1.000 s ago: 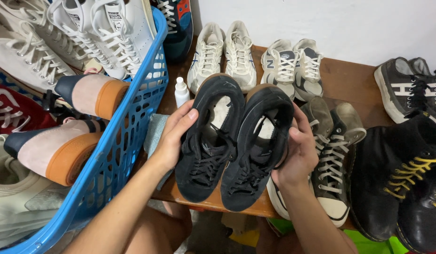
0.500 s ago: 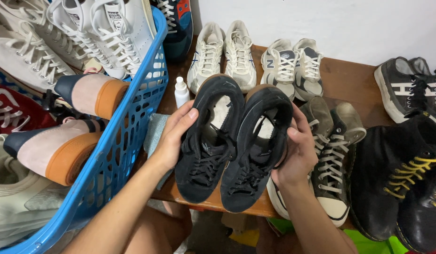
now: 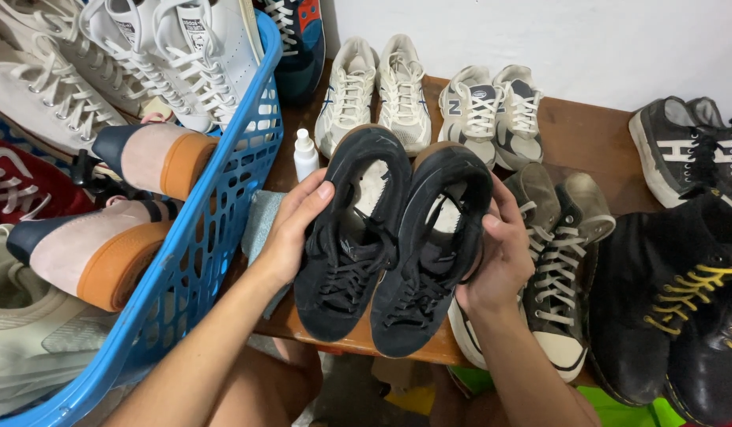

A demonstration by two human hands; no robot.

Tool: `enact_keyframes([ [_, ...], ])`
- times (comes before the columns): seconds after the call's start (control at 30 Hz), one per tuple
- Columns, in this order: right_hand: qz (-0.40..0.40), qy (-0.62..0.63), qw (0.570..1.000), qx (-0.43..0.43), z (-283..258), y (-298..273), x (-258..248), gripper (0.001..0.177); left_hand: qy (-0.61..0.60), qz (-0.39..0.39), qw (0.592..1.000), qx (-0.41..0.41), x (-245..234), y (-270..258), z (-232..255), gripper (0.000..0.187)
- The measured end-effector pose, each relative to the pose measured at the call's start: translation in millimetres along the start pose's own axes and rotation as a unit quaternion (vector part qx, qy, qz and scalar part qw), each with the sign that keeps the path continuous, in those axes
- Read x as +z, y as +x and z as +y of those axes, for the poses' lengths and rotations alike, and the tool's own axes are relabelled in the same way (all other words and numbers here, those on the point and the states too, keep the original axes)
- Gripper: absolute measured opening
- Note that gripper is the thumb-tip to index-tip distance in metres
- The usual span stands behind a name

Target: Lacing a pair of grey high-top sneakers and then inspecting and organizing various other shoes on a repair bench.

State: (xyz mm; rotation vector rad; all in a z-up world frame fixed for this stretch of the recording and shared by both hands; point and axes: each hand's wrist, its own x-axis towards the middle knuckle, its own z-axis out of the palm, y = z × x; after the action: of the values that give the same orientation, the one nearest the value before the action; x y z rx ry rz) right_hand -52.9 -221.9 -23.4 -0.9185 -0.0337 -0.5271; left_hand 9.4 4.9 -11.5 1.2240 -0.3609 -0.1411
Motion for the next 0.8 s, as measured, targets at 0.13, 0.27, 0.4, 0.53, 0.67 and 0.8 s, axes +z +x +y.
enact_keyframes([
  [0.13,0.035,-0.008,0.999,0.015,-3.4,-1.1,6.7,0.064,-0.005,0.002,1.000,-0.002,-0.1,0.4,-1.3,0.050],
  [0.27,0.079,-0.049,0.995,0.046,-0.1,-3.0,15.4,0.064,0.017,0.048,0.996,-0.070,17.5,-4.1,11.2,0.054],
  [0.4,0.126,-0.154,0.973,0.122,12.7,-1.1,19.1,0.065,0.139,0.076,0.959,-0.236,31.5,-6.2,25.4,0.081],
  [0.53,0.115,-0.264,0.945,0.154,15.1,-1.3,28.0,0.064,0.191,0.067,0.933,-0.297,18.8,-0.8,4.4,0.084],
  [0.67,0.077,-0.378,0.909,0.159,10.3,-1.0,33.3,0.067,0.220,0.051,0.927,-0.300,18.2,2.9,2.5,0.088],
  [0.8,0.038,-0.486,0.854,0.180,28.2,13.0,7.0,0.073,0.301,0.021,0.907,-0.295,6.0,10.7,-14.9,0.095],
])
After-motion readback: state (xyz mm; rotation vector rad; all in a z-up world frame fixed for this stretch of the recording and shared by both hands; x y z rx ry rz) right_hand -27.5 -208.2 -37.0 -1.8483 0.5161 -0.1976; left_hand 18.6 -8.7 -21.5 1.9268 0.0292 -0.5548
